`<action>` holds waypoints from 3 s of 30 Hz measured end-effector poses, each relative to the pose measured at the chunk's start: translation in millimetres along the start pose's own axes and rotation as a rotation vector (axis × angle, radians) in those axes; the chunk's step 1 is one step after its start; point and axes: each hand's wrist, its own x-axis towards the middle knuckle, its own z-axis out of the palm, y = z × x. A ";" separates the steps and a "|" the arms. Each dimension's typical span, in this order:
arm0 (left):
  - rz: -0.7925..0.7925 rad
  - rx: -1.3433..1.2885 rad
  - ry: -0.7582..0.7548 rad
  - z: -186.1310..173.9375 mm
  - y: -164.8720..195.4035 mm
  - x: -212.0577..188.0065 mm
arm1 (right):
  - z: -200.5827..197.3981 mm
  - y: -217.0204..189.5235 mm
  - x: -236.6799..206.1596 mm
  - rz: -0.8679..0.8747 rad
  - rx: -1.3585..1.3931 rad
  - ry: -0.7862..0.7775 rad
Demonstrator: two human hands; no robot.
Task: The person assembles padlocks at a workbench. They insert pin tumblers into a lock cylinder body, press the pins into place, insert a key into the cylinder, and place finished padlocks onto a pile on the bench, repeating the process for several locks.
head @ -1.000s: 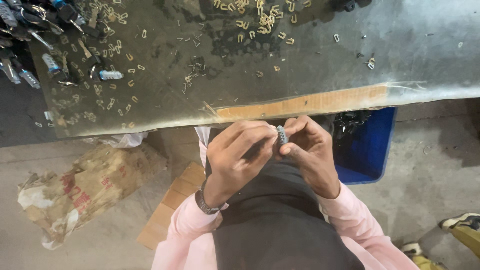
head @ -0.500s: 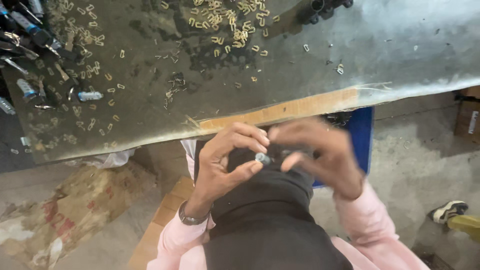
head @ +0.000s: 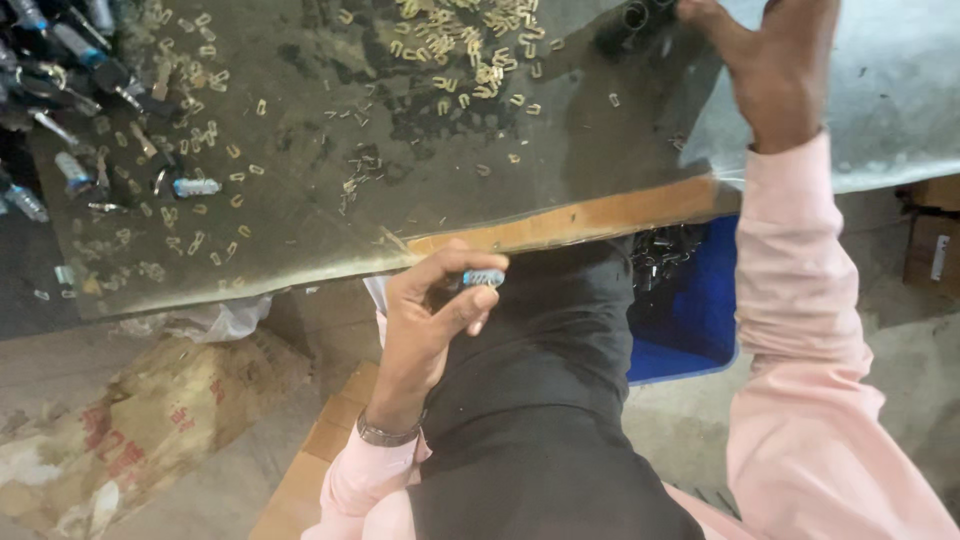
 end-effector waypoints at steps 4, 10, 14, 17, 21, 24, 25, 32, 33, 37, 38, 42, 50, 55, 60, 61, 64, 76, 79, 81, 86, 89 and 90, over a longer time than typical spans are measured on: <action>-0.172 -0.333 -0.033 -7.3 5.6 -1.9 | -13.4 -36.7 -31.0 0.214 0.603 0.048; -0.216 -0.282 -0.112 -23.4 -17.3 4.3 | 38.0 -100.2 -111.9 0.168 0.843 0.185; -0.125 -0.203 -0.070 -23.9 -30.4 2.3 | 89.0 -137.8 -141.7 0.365 1.047 0.244; -0.060 -0.090 -0.017 -22.5 -29.6 -1.7 | 107.6 -149.9 -149.9 0.454 1.113 0.239; -0.003 0.068 -0.022 -20.4 -20.2 -9.5 | 112.7 -150.8 -153.4 0.478 1.042 0.184; -0.001 0.172 0.009 -16.0 -12.3 -13.3 | 114.5 -151.6 -153.5 0.440 0.937 0.136; 0.032 0.243 0.038 -14.0 -9.7 -13.5 | 114.7 -153.0 -152.8 0.427 0.896 0.122; 0.548 0.963 0.068 2.9 8.8 -11.0 | 99.0 -172.8 -144.3 0.349 0.386 0.043; 0.608 1.055 0.039 3.3 10.4 -12.0 | 94.7 -174.2 -143.2 0.316 0.288 0.022; 0.774 1.239 -0.143 -2.5 7.9 -9.0 | 89.3 -175.3 -144.0 0.331 0.161 -0.185; 0.831 1.306 -0.190 -4.4 5.2 -5.7 | 89.5 -171.5 -143.1 0.462 0.269 -0.259; 1.134 1.332 -0.311 -10.5 4.2 9.0 | 85.9 -157.6 -148.9 0.832 0.554 -0.401; 0.767 1.358 0.052 -67.7 87.7 -4.6 | 4.4 -114.0 -183.6 0.627 -0.223 -0.237; 0.681 1.964 0.565 -132.8 114.8 7.7 | -23.4 -112.6 -170.9 0.209 -0.740 -0.259; 0.670 1.670 0.499 -94.6 113.5 10.4 | 18.5 -162.2 -143.7 0.334 -0.012 -0.122; 0.652 1.535 0.464 -77.2 110.5 8.3 | 33.6 -170.7 -140.8 0.259 0.112 -0.094; 0.546 1.289 0.209 -18.5 92.8 -4.4 | 74.8 -180.9 -142.2 0.052 0.415 -0.095; 0.704 1.632 -0.031 -3.4 27.5 41.1 | 77.7 -128.5 -195.3 0.611 1.134 -0.023; 0.782 1.672 -0.113 -8.7 15.4 24.6 | 73.8 -135.5 -184.2 0.545 1.024 -0.013; 0.775 1.408 -0.023 -9.9 9.2 16.9 | 72.9 -143.9 -172.7 0.460 0.927 0.007; 0.412 0.662 0.132 -1.4 1.5 3.7 | 71.4 -159.6 -149.4 0.639 1.084 -0.081; 0.222 0.440 0.125 4.6 1.2 1.2 | 75.4 -158.6 -145.5 0.756 1.221 -0.121; 0.134 0.342 0.116 6.0 1.2 1.9 | 77.4 -157.0 -146.0 0.768 1.243 -0.123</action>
